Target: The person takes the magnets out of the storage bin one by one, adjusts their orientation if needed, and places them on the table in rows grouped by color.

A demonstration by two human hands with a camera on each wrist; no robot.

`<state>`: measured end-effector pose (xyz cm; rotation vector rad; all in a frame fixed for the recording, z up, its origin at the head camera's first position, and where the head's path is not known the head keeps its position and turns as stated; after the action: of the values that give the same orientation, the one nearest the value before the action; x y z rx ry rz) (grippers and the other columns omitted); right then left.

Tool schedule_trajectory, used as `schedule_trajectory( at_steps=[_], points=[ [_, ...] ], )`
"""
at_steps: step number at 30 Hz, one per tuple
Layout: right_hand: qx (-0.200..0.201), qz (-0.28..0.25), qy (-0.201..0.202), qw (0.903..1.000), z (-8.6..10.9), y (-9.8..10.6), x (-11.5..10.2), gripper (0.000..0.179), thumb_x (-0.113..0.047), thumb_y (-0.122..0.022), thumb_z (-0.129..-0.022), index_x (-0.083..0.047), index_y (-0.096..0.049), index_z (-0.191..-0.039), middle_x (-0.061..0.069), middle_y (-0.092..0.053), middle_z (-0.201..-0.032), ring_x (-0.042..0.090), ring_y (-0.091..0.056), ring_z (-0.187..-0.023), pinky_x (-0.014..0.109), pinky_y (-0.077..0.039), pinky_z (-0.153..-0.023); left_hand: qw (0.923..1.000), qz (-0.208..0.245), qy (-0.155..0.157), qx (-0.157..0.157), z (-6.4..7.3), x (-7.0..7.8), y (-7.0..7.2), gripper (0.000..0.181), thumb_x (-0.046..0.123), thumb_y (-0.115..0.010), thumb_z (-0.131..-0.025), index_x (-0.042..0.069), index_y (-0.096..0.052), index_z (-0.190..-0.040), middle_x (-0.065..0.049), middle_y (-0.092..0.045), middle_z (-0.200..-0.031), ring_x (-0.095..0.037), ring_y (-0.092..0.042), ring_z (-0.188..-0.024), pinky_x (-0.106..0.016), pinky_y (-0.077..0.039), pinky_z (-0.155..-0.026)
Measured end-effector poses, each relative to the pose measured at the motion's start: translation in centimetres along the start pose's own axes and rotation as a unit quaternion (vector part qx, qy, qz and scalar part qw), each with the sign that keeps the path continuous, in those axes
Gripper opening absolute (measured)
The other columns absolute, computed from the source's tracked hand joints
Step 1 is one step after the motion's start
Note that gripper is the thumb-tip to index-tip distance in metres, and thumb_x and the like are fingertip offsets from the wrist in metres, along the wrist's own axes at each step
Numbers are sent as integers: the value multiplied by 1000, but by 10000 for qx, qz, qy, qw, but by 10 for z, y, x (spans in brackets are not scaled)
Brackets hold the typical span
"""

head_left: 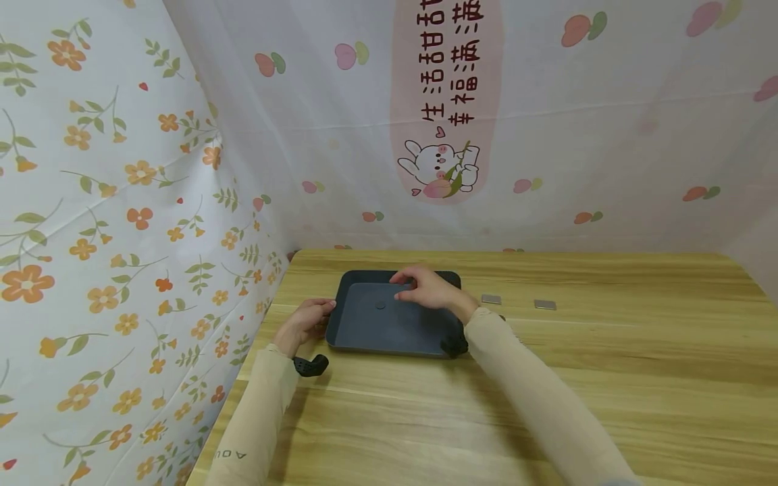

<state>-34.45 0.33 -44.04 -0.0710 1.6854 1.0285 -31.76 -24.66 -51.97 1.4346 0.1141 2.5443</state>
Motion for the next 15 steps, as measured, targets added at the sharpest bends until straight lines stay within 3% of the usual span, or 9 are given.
schedule_trajectory(
  at_steps=[6, 15],
  points=[
    [-299, 267, 53, 9992, -15, -14, 8, 35, -12, -62, -94, -2, -58, -127, 21, -55, -129, 36, -55, -117, 44, -48, -94, 10000, 14, -15, 40, -1, -2, 2, 42, 20, -43, -104, -1, -44, -141, -5, -60, -104, -14, -57, -88, -30, -51, -78],
    [-710, 1165, 22, 9906, -25, -27, 7, 34, -11, -56, -97, -5, -59, -129, 17, -50, -130, 33, -49, -119, 49, -41, -100, 10000, 47, 8, 84, -2, -2, 2, 43, 21, -43, -104, 0, -43, -142, -4, -60, -104, -14, -58, -88, -30, -51, -78]
  ],
)
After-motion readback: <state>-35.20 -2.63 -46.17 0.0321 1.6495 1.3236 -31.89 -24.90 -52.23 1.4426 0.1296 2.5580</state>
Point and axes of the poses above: each hand's wrist, its own z-axis away from the middle knuckle, its own y-axis out of the back of the hand, x = y × z, the point moved 7 cm from there along -z, towards the middle knuckle
